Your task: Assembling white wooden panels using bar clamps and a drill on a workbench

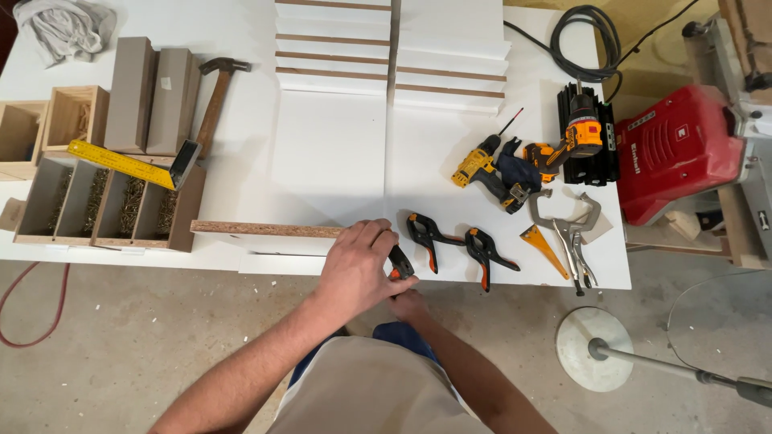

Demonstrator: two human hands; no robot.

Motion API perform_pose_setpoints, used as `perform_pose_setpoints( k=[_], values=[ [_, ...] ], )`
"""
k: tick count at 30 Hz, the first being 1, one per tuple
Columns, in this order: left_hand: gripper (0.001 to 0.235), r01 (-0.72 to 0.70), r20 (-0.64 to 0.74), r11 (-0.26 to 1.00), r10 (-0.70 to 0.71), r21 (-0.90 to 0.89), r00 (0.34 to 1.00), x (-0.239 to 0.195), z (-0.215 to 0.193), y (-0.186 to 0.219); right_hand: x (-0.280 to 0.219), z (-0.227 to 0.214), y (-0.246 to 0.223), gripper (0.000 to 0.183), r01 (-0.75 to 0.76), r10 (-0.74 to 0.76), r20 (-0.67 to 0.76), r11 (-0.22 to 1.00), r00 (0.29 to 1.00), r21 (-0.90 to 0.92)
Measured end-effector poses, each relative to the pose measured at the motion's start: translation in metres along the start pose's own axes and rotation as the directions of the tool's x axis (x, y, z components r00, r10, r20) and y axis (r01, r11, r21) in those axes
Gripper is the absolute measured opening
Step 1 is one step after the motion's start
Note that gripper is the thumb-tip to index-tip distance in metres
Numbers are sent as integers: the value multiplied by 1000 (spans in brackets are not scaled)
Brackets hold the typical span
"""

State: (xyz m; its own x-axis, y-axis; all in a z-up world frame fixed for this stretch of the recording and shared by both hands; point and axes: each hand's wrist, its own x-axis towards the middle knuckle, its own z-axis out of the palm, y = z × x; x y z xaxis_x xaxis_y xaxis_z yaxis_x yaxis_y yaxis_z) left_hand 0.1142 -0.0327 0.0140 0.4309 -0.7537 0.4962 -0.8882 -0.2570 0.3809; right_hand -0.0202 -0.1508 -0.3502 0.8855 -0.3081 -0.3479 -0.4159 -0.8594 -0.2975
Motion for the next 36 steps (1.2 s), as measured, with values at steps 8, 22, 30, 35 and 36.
perform_pose_setpoints(
  k=[8,22,30,35,36],
  values=[
    [65,3,22,1000,-3,2,1000,1,-2,2,-6,-22,-10,55,-56,50,105,996,993,62],
    [65,-16,-18,1000,16,2,1000,-2,4,-1,-3,-30,-12,71,-288,242,255,944,936,163],
    [69,20,143,999,-24,31,989,1,-1,0,-29,-53,-1,73,-148,86,235,953,968,264],
    [82,44,148,999,-47,22,988,1,-17,12,-53,-26,17,43,-27,55,-171,987,984,160],
    [90,62,169,998,-57,-24,984,2,-24,15,-59,-27,17,36,-30,67,-220,985,973,170]
  ],
)
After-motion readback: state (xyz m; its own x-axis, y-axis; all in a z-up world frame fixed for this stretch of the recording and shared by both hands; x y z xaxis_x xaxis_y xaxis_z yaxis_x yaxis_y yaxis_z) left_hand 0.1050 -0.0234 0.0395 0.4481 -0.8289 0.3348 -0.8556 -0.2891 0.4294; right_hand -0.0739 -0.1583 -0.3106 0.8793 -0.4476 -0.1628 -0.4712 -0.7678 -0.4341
